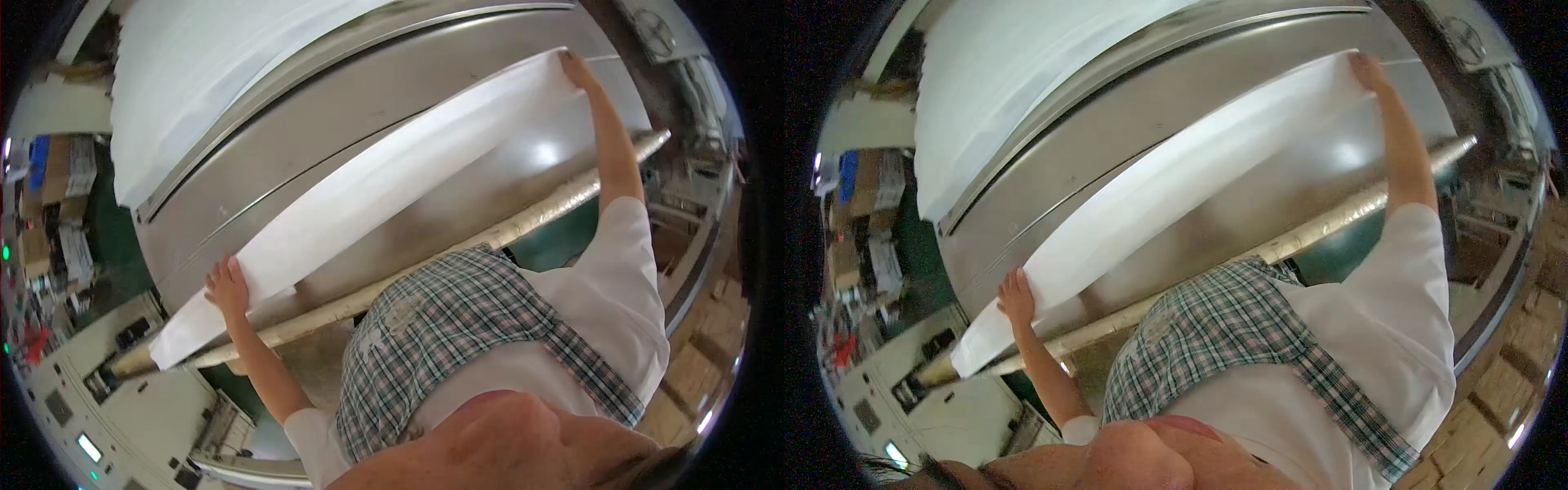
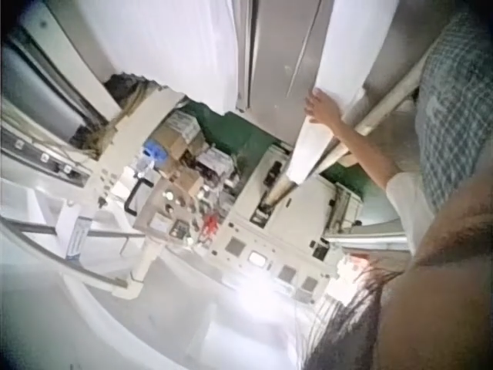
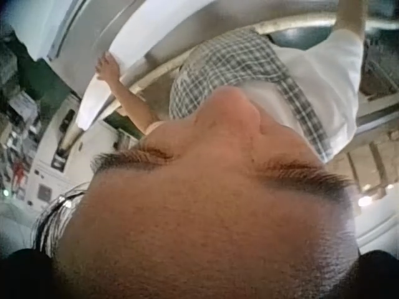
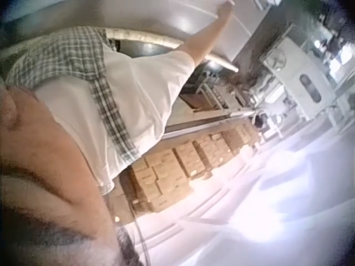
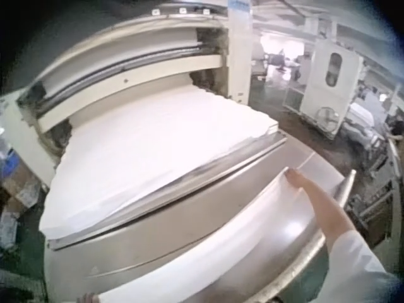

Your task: Loading and aligning large sheets of paper pulp into an industrial processing machine.

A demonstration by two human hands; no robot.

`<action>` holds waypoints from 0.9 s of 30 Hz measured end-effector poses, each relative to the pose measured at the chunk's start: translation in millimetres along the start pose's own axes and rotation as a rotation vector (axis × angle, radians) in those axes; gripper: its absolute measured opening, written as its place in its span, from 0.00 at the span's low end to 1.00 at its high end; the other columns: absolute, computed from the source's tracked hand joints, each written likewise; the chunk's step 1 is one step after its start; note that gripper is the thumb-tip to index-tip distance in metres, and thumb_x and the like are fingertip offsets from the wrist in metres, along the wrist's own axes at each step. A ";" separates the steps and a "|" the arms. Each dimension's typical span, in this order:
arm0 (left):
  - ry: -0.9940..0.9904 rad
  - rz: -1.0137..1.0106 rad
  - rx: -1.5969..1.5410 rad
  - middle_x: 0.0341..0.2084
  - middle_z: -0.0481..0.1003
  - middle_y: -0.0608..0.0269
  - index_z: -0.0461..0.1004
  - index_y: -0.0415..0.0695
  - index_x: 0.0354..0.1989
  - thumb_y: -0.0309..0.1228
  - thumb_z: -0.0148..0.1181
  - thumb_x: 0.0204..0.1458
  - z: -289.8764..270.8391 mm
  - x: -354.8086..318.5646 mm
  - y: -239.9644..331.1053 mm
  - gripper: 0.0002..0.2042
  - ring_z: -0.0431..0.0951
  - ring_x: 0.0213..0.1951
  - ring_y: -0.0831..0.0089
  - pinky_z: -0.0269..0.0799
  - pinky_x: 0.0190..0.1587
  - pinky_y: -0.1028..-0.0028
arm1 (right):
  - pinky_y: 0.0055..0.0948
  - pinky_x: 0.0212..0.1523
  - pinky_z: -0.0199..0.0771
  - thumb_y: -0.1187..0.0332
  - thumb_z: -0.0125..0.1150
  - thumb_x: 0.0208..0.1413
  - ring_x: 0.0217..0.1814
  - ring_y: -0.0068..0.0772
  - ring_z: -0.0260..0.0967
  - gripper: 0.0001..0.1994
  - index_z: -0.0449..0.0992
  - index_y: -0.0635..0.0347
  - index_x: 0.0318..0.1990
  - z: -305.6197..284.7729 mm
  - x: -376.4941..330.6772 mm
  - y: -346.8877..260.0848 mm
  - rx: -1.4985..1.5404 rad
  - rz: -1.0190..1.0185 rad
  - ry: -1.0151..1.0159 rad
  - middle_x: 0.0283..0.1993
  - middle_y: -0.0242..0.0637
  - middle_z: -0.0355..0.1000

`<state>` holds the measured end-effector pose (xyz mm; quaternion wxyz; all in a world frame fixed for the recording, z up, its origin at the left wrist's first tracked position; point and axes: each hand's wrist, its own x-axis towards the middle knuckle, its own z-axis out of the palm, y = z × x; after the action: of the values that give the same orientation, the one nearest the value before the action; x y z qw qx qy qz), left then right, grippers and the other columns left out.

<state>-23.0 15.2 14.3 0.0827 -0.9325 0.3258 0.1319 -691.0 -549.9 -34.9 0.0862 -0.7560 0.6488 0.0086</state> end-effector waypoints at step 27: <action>0.673 0.204 -0.403 0.50 0.65 0.54 0.70 0.46 0.45 0.37 0.55 0.42 36.4 -118.2 -41.7 0.19 0.61 0.55 0.58 0.51 0.57 0.58 | 0.21 0.22 0.70 0.53 0.58 0.46 0.22 0.25 0.67 0.28 0.62 0.68 0.48 51.7 -282.2 -448.2 0.449 -0.722 -1.408 0.31 0.39 0.68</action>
<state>-92.7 125.4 17.9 -0.2268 -0.8840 0.3930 -0.1121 -290.1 -202.0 2.8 0.6197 -0.7005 0.1460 0.3224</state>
